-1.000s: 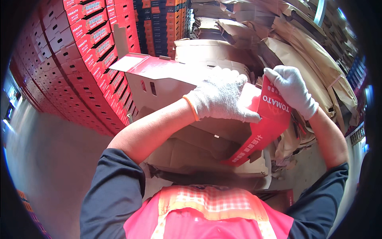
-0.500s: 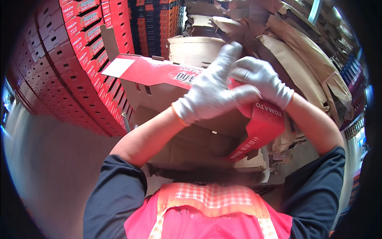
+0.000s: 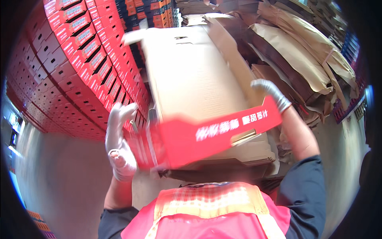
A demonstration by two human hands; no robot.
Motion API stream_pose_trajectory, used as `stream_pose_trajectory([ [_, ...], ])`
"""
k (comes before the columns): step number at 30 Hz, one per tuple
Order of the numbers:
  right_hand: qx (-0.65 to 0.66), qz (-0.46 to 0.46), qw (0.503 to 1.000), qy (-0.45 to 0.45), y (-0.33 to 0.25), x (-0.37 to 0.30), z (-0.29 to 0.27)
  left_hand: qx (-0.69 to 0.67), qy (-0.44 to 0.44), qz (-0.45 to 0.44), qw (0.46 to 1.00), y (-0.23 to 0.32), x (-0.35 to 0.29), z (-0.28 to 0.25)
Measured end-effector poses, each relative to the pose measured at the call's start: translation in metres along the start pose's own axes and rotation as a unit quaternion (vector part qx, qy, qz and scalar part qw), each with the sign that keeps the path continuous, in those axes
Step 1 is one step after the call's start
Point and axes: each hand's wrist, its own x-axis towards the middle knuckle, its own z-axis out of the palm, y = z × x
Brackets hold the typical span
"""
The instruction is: The person folds flat cardboard pieces into red rectangular boxes and stacks them in a warehouse. The person repeatedly picks up flat cardboard, folds the sides to form a box, and places the finished box onto a growing stack.
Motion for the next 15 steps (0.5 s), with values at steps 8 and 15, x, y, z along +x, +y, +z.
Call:
stream_pose_trajectory([
  [8, -0.069, -0.192, 0.968, 0.144, 0.121, 0.02, -0.025, 0.246, -0.31, 0.215, 0.893, -0.002, 0.056, 0.142],
  [15, -0.179, -0.496, 0.843, 0.107, -0.052, -0.061, 0.093, 0.087, -0.053, 0.249, 0.963, -0.039, 0.048, 0.216],
])
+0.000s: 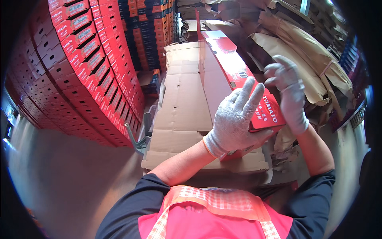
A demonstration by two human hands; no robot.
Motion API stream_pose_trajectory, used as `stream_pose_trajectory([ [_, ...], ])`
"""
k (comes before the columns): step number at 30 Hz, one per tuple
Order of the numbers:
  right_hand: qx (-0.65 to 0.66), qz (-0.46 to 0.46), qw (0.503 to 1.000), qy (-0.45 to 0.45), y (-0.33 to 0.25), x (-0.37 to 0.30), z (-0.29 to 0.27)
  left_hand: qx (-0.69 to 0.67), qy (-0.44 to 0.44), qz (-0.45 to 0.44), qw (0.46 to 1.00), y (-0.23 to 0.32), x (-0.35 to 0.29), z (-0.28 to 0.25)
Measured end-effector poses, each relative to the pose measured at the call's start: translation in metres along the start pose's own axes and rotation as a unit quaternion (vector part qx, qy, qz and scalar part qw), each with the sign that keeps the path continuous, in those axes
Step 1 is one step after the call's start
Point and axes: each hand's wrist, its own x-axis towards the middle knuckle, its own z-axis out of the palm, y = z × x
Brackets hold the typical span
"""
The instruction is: The person folds flat cardboard pieces into red rectangular boxes and stacks them in a warehouse. The person repeatedly picks up flat cardboard, folds the sides to form a box, and places the finished box onto a growing stack.
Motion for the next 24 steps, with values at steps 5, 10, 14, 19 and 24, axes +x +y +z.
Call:
stream_pose_trajectory([
  [5, -0.378, 0.223, 0.861, -0.255, -0.046, 0.014, 0.036, -0.031, 0.087, -0.062, 0.994, 0.002, -0.016, 0.018],
  [10, -0.38, 0.226, 0.832, -0.335, -0.02, 0.039, 0.047, -0.263, 0.001, -0.324, 0.909, 0.009, -0.034, 0.021],
  [14, -0.396, -0.102, 0.828, -0.383, 0.016, 0.031, 0.083, -0.166, -0.047, -0.288, 0.942, 0.006, -0.039, 0.02],
  [19, -0.243, -0.163, 0.856, -0.427, 0.034, 0.043, 0.127, -0.239, 0.004, -0.298, 0.924, 0.001, -0.06, -0.005],
  [24, -0.341, 0.242, 0.908, -0.032, 0.039, 0.122, 0.126, -0.287, 0.036, -0.379, 0.879, 0.001, -0.088, -0.026],
])
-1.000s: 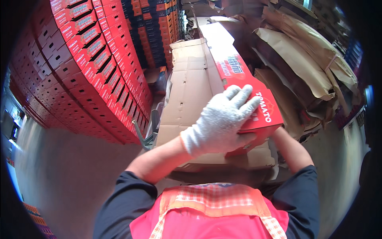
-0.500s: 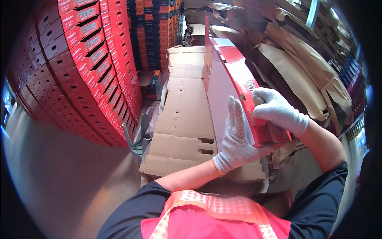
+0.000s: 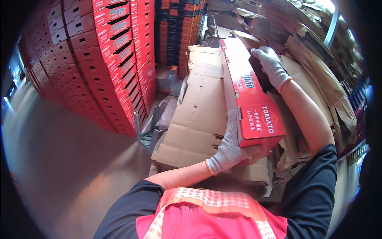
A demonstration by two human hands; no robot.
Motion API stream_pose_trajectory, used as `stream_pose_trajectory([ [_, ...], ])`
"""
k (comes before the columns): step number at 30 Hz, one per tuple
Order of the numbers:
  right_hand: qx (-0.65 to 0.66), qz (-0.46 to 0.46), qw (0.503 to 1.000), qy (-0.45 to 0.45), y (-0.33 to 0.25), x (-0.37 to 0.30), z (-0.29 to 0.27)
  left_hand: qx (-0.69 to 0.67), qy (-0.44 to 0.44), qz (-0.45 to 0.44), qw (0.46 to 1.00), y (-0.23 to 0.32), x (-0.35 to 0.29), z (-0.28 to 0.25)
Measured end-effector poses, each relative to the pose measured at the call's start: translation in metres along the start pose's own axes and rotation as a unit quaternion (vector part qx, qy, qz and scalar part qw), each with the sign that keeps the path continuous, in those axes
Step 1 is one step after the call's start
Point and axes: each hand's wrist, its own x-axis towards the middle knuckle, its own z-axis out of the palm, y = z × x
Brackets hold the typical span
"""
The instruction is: The person folds flat cardboard pieces into red rectangular boxes and stacks them in a warehouse. The person repeatedly picks up flat cardboard, folds the sides to form a box, and places the finished box onto a growing stack.
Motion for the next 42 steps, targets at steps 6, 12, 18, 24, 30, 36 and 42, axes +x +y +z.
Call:
stream_pose_trajectory([
  [6, -0.064, -0.238, 0.93, -0.273, 0.056, -0.01, 0.054, 0.105, -0.093, -0.049, 0.989, 0.02, -0.029, -0.007],
  [12, -0.5, -0.291, 0.795, -0.181, 0.182, -0.024, 0.047, 0.184, -0.329, 0.028, 0.926, 0.077, -0.056, -0.084],
  [18, -0.501, -0.273, 0.788, -0.231, 0.298, -0.064, -0.017, 0.783, -0.117, 0.258, 0.554, 0.07, 0.01, -0.216],
  [24, -0.313, -0.4, 0.749, -0.425, 0.24, -0.184, -0.05, 0.62, -0.538, 0.318, 0.474, -0.009, 0.03, -0.212],
  [30, -0.222, -0.277, 0.926, -0.126, 0.218, -0.169, -0.039, 0.608, -0.339, 0.092, 0.712, -0.026, 0.075, -0.155],
  [36, -0.274, -0.271, 0.913, -0.137, 0.205, -0.167, -0.081, 0.583, -0.435, 0.131, 0.673, 0.018, 0.049, -0.136],
  [42, -0.186, -0.045, 0.63, -0.753, 0.151, -0.23, -0.103, 0.224, -0.747, -0.323, 0.536, 0.083, -0.009, -0.138],
])
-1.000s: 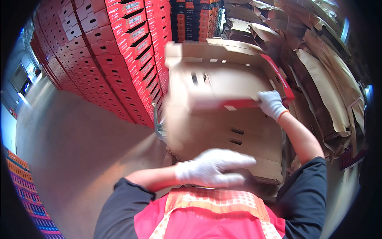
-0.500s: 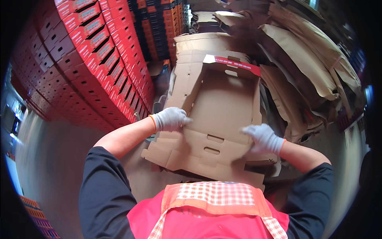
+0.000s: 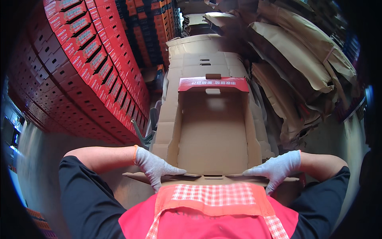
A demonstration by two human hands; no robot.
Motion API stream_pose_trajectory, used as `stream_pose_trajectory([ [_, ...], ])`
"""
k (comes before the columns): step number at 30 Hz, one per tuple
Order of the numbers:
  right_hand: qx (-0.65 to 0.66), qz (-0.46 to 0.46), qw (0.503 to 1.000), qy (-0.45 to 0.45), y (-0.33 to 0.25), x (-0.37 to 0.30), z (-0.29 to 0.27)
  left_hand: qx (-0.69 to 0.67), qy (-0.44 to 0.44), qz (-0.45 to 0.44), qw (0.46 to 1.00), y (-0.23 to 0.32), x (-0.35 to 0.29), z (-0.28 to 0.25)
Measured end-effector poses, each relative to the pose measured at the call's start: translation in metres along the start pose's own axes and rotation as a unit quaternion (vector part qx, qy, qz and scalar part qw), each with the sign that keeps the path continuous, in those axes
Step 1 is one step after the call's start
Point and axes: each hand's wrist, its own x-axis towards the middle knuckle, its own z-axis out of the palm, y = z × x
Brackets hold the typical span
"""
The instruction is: The person folds flat cardboard pieces into red rectangular boxes and stacks them in a warehouse. The person repeatedly picks up flat cardboard, folds the sides to form a box, and places the finished box onto a growing stack.
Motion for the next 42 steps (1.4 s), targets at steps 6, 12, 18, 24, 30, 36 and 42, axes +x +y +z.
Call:
stream_pose_trajectory([
  [6, -0.124, 0.008, 0.922, 0.366, 0.058, 0.001, -0.012, 0.269, 0.256, -0.091, 0.924, -0.039, -0.025, -0.042],
  [12, 0.249, 0.06, 0.73, 0.633, 0.13, 0.081, -0.007, -0.426, 0.692, 0.097, 0.575, -0.123, 0.085, -0.015],
  [18, 0.716, -0.088, 0.434, 0.54, 0.173, 0.096, -0.031, -0.668, 0.512, 0.38, 0.383, -0.096, 0.121, -0.014],
  [24, 0.393, -0.175, 0.684, 0.589, 0.055, -0.032, -0.132, -0.743, 0.439, 0.421, 0.279, -0.053, 0.165, -0.007],
  [30, -0.131, -0.011, 0.795, 0.592, -0.089, -0.032, -0.143, -0.794, 0.189, 0.323, 0.479, -0.041, 0.211, 0.002],
  [36, -0.141, -0.146, 0.569, 0.797, -0.075, 0.026, -0.169, 0.068, 0.725, 0.221, 0.649, 0.048, 0.103, 0.003],
  [42, -0.181, -0.01, 0.633, 0.752, -0.051, 0.011, -0.166, 0.347, 0.674, -0.052, 0.65, 0.119, 0.022, -0.11],
])
